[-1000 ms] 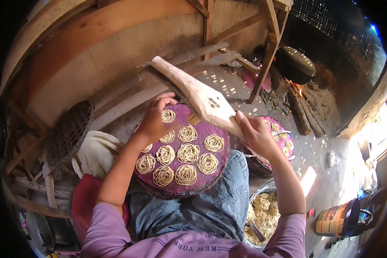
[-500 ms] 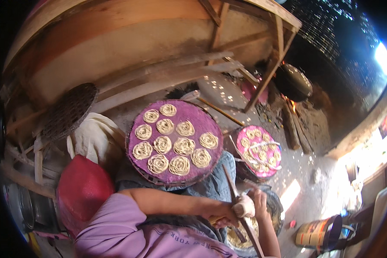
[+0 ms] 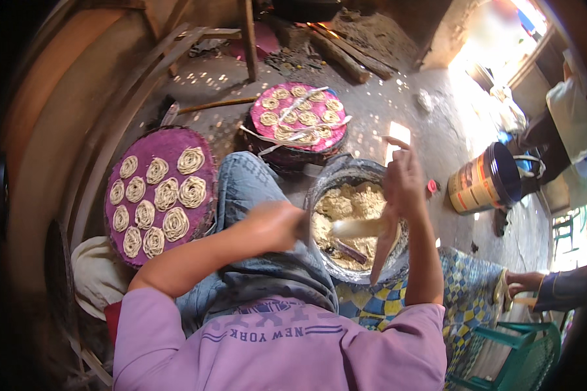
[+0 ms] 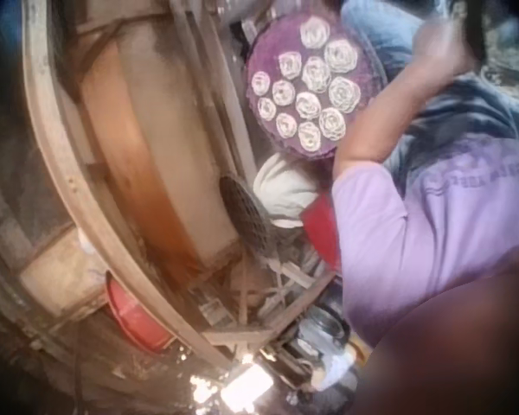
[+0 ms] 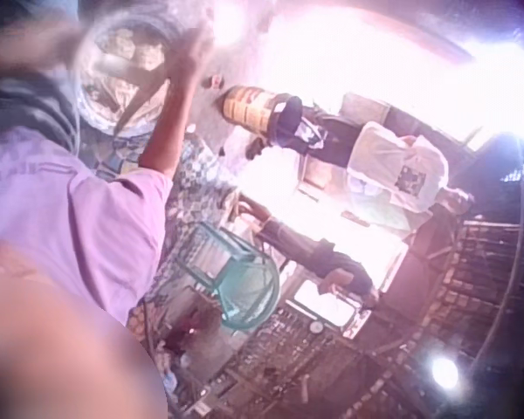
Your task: The person sits on the floor and uses a wooden tool to extrude dough into spiral shapes onto a pink mat. They repeatedly scoop dough from a bowl, press it through the tool, and arrange the formed spirals on the mat.
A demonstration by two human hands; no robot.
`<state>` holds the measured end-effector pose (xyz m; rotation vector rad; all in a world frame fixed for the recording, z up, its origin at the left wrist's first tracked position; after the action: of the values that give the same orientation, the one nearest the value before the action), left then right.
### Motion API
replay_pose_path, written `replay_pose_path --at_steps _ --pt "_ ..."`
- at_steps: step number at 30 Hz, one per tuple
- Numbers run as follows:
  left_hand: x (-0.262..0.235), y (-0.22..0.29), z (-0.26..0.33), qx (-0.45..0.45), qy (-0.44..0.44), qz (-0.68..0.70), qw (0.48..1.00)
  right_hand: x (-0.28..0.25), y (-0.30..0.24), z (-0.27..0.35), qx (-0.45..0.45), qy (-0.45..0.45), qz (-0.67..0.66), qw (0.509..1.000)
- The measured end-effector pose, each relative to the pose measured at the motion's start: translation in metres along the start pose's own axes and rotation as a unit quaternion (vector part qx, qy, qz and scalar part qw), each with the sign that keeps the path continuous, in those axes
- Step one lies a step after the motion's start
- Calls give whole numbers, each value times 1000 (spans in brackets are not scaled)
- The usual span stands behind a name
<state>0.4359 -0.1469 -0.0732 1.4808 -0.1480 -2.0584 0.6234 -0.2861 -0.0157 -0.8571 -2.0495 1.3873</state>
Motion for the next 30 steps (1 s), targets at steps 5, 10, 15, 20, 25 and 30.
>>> replay_pose_path --at_steps 5,10,15,20,25,30 --pt "-17 -32 -6 29 40 302 952 -125 73 57 37 405 -138 903" --pt "-20 7 -8 179 228 468 835 -50 193 126 95 479 -342 803" --pt "-107 15 36 198 533 53 821 -7 218 173 227 -211 654 690" --pt "-159 1 18 165 287 466 821 0 211 201 219 -354 605 679" --pt "-159 18 23 138 382 356 842 -34 178 190 178 -265 666 674" --pt "-179 -12 34 110 462 418 775 -21 243 222 282 -226 569 739"
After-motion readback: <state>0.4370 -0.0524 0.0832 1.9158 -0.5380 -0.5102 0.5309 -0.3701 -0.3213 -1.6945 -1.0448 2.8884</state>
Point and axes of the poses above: each hand's wrist, its own z-axis away from the middle knuckle, its own x-axis out of the palm, y = z × x, the point moved 8 cm from there along -z, towards the middle knuckle, and after that the axes turned 14 degrees about -x, right-handed, at the moved point
